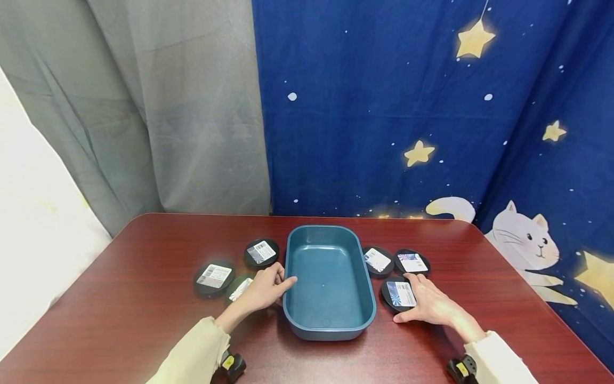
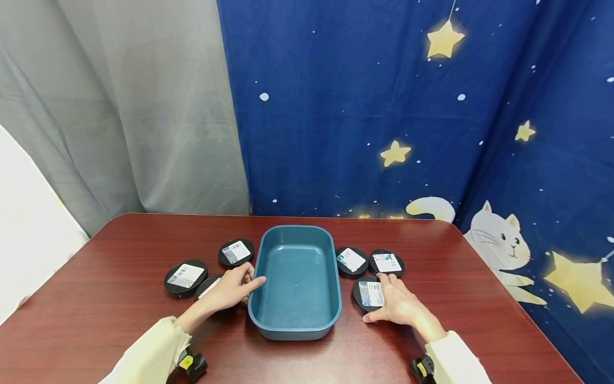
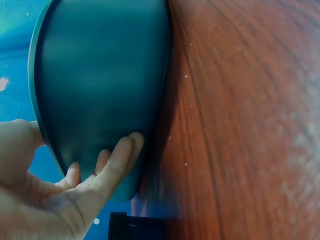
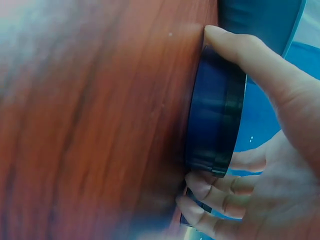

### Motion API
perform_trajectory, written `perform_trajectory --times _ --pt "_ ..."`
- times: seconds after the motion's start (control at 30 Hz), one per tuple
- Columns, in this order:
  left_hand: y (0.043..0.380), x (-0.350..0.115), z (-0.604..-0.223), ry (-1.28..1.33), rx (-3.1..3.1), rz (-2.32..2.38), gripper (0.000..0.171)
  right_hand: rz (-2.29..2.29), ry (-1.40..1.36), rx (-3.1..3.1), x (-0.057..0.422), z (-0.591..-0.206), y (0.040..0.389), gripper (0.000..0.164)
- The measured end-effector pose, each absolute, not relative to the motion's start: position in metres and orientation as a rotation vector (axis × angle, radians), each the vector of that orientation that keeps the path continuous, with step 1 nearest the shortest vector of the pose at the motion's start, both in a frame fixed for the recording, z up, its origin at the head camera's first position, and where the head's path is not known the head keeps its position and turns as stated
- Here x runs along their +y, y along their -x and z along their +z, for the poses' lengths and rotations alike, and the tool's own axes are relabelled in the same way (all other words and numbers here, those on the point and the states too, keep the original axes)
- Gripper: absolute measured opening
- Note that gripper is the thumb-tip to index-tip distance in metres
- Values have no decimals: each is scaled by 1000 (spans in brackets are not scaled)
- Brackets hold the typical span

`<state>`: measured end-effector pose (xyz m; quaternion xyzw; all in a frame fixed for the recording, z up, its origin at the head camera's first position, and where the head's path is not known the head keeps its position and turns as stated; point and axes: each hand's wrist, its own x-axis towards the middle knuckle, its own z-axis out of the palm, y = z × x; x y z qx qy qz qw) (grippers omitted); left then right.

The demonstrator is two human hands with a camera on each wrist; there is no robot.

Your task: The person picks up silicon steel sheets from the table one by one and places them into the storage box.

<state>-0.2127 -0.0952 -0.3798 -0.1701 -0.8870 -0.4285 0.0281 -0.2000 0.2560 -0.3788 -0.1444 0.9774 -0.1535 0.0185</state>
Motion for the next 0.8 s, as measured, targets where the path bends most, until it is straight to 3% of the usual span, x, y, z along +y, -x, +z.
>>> perform_trajectory --times 0.27,0.8 --pt "214 -93 -381 533 -2776 -1200 32 -468 443 2990 257 -378 203 88" --pt "213 -91 -381 567 -2747 -1203 32 -588 576 3064 263 -381 197 86"
